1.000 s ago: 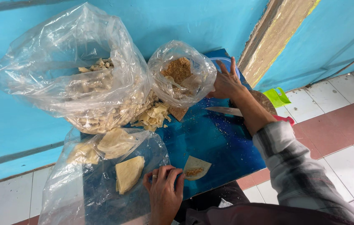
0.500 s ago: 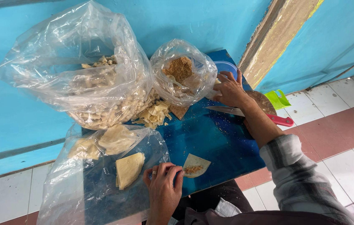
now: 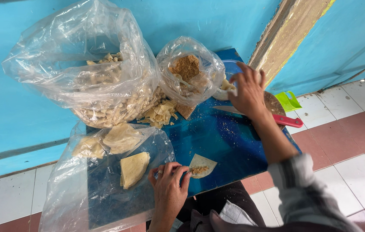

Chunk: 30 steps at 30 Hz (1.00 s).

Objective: The person sits at a small blue table and folds triangular pastry wrappers around a spoonful of brown filling, pressing the edges to seal each piece and setting the folded pastry aside, repeating the process with new wrappers.

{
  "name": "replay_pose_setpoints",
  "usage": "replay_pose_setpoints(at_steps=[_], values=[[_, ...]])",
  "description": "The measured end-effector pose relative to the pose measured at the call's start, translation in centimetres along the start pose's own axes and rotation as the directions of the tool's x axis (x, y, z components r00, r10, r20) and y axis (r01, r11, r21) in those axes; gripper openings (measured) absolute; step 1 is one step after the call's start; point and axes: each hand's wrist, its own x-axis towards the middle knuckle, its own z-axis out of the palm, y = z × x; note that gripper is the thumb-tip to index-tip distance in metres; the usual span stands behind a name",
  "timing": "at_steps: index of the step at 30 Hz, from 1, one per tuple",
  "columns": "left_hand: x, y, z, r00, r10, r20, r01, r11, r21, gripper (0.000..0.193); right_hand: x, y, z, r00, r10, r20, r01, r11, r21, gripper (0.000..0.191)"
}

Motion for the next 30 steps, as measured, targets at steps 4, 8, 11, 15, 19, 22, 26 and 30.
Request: replay_pose_setpoints(at_steps=[4, 8, 11, 15, 19, 22, 26, 30], values=[[0.1, -0.3, 0.2, 1.000, 0.003, 0.018, -0.004, 0.999, 0.038, 0.012, -8.2, -5.6, -1.7, 0.985, -0.143, 0.099, 0.085, 0.893, 0.442, 0.042], [0.0, -0.4, 0.4, 1.000, 0.017, 0.004, -0.017, 0.999, 0.042, 0.012, -13.5, -9.9, -1.4, 0.924, -0.303, 0.235, 0.209, 0.912, 0.353, 0.055], [-0.1, -0.4, 0.4, 1.000, 0.008, 0.023, -0.009, 0.999, 0.038, 0.012, -14.5, -10.8, -1.5, 0.898, -0.372, 0.235, 0.328, 0.922, 0.206, 0.056], [-0.1, -0.4, 0.2, 1.000, 0.026, -0.002, -0.026, 0.999, 0.041, 0.013, -14.5, -10.5, -1.7, 0.824, -0.481, 0.299, 0.462, 0.876, 0.136, 0.057], [-0.1, -0.3, 0.1, 0.999, 0.035, -0.008, -0.035, 0.998, 0.044, 0.013, -14.6, -10.1, -1.5, 0.813, -0.490, 0.315, 0.466, 0.871, 0.154, 0.055], [-0.1, -0.3, 0.2, 0.999, 0.037, -0.015, -0.036, 0.998, 0.058, 0.012, -14.3, -9.4, -1.7, 0.820, -0.486, 0.303, 0.470, 0.873, 0.131, 0.057], [-0.2, -0.4, 0.3, 0.997, 0.062, -0.041, -0.059, 0.996, 0.067, 0.013, -13.3, -8.8, -2.3, 0.841, -0.447, 0.305, 0.429, 0.894, 0.126, 0.051], [-0.3, -0.3, 0.4, 0.996, 0.066, -0.054, -0.063, 0.995, 0.072, 0.013, -12.9, -10.0, -1.7, 0.900, -0.399, 0.178, 0.361, 0.909, 0.210, 0.056]])
